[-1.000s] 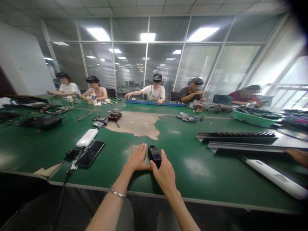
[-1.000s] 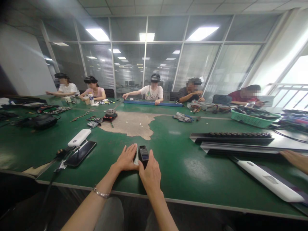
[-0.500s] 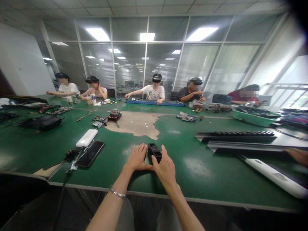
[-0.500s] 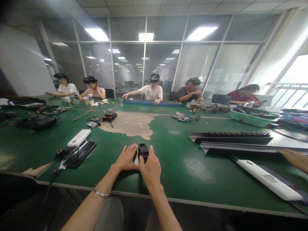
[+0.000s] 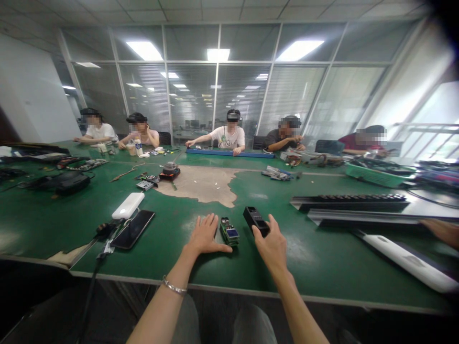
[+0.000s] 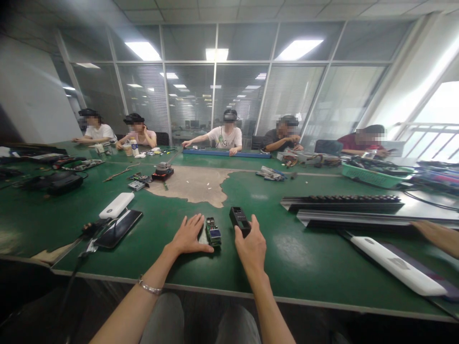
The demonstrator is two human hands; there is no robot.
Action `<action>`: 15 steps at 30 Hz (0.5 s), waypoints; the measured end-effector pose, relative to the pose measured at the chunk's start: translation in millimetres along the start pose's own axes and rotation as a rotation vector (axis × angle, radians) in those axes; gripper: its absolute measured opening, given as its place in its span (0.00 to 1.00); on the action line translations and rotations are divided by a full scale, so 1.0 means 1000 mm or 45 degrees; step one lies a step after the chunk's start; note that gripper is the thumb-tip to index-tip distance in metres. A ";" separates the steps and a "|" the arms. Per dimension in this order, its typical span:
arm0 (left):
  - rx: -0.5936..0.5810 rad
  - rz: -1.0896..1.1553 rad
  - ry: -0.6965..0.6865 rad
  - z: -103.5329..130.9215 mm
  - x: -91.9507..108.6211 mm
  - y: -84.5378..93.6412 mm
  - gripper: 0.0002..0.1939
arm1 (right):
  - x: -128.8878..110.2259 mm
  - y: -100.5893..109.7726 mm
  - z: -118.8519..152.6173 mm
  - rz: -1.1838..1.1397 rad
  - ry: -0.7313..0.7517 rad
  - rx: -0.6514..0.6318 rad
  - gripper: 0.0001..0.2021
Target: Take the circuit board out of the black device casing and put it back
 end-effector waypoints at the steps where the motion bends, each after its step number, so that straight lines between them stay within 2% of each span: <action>1: -0.001 0.001 0.003 0.000 0.000 0.000 0.64 | 0.008 -0.002 0.001 0.020 -0.001 -0.001 0.34; 6: -0.019 -0.003 0.006 0.000 0.000 0.001 0.63 | 0.031 -0.011 0.008 0.027 0.018 -0.001 0.33; 15: -0.030 0.003 0.012 0.000 -0.001 0.000 0.62 | 0.039 -0.022 0.019 0.050 0.074 -0.013 0.34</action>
Point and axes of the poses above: each hand's wrist, its own z-axis away from the middle knuckle, its own y-axis out of the back of the hand, x = y × z, the point moved 2 cm from there along -z, towards the middle knuckle, and after that the axes turned 15 degrees about x, right-handed, at the moved point
